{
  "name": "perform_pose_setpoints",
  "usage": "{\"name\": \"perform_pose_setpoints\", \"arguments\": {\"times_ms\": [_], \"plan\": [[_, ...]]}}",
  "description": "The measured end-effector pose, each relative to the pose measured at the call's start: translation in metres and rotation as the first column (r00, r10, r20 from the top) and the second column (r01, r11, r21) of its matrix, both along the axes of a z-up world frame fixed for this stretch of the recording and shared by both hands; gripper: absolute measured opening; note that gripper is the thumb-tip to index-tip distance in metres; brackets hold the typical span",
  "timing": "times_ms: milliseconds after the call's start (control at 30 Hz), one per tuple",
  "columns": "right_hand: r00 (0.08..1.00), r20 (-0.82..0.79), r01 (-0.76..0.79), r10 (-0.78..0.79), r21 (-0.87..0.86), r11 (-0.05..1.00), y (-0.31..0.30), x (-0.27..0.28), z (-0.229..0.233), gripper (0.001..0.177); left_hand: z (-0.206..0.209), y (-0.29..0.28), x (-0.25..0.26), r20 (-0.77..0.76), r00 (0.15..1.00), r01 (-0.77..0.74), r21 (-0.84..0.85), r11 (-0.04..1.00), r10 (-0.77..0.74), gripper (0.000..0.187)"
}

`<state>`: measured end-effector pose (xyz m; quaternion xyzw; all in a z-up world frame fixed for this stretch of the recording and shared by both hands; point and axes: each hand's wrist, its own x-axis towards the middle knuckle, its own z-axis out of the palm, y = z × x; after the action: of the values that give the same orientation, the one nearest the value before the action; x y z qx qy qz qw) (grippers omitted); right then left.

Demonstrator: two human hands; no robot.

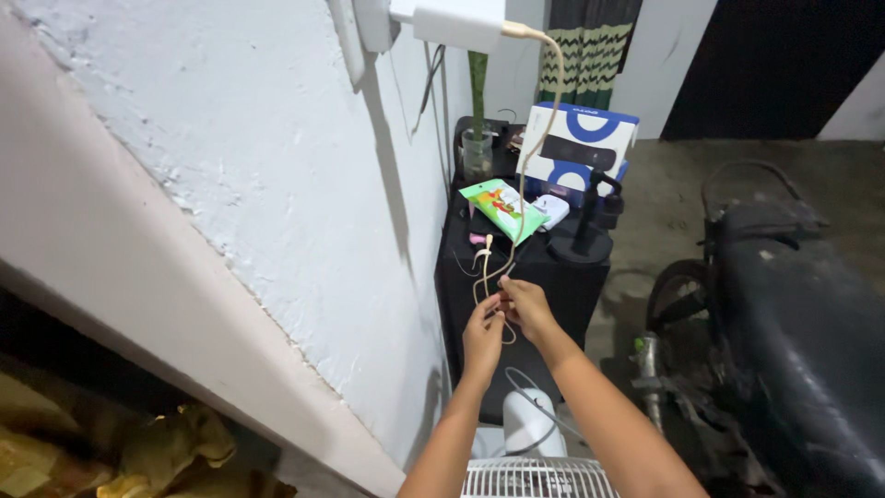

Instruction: The person disassembles a white pedestal fan by first removing the front grille, then unscrewing and removing the fan blades, and finally detaching the rear grille. The parts are placed on a nearby motorcycle seat.

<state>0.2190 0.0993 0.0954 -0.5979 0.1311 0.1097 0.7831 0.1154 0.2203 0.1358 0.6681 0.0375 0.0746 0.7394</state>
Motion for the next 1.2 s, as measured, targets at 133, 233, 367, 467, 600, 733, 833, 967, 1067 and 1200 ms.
{"name": "perform_pose_setpoints", "arguments": {"times_ms": [133, 233, 367, 467, 600, 733, 833, 967, 1067, 1200], "plan": [[0.999, 0.039, -0.035, 0.033, 0.050, 0.998, -0.004, 0.002, -0.005, 0.025, -0.003, 0.001, 0.002, 0.046, 0.999, -0.027, 0.004, 1.000, 0.027, 0.035], [0.989, 0.147, -0.025, 0.025, 0.000, 1.000, -0.010, -0.004, 0.002, 0.020, -0.004, 0.001, -0.001, 0.067, 0.997, -0.038, -0.001, 0.999, 0.038, 0.033], [0.975, 0.214, -0.065, 0.056, 0.035, 0.997, -0.023, -0.030, 0.017, 0.019, 0.003, 0.003, -0.014, 0.132, 0.989, -0.078, 0.055, 0.995, 0.070, 0.031], [0.970, 0.236, -0.068, 0.064, 0.006, 0.998, -0.039, -0.061, 0.030, 0.019, 0.016, 0.008, -0.035, 0.233, 0.971, -0.092, 0.150, 0.984, 0.055, 0.030], [0.971, 0.235, -0.011, 0.048, -0.154, 0.988, -0.068, -0.121, 0.053, 0.023, 0.050, 0.015, -0.074, 0.236, 0.972, -0.089, 0.378, 0.922, -0.003, 0.032], [0.916, 0.378, 0.107, 0.135, -0.555, 0.825, -0.095, -0.195, 0.088, 0.017, 0.097, 0.005, -0.120, 0.459, 0.877, -0.197, 0.614, 0.764, -0.143, 0.040], [0.850, 0.465, 0.154, 0.245, -0.667, 0.729, -0.113, -0.242, 0.125, 0.015, 0.133, -0.009, -0.156, 0.632, 0.731, -0.430, 0.719, 0.546, -0.258, 0.047], [0.760, 0.551, 0.179, 0.346, -0.688, 0.703, -0.136, -0.290, 0.174, 0.018, 0.161, -0.025, -0.190, 0.628, 0.690, -0.480, 0.769, 0.422, -0.360, 0.039], [0.735, 0.634, 0.054, 0.239, -0.407, 0.912, -0.136, -0.314, 0.183, 0.023, 0.166, -0.037, -0.220, 0.405, 0.832, -0.181, 0.844, 0.504, -0.379, 0.025], [0.816, 0.569, 0.023, 0.101, -0.207, 0.978, -0.123, -0.340, 0.175, 0.024, 0.170, -0.058, -0.264, 0.287, 0.879, 0.018, 0.777, 0.630, -0.379, 0.026]]}}
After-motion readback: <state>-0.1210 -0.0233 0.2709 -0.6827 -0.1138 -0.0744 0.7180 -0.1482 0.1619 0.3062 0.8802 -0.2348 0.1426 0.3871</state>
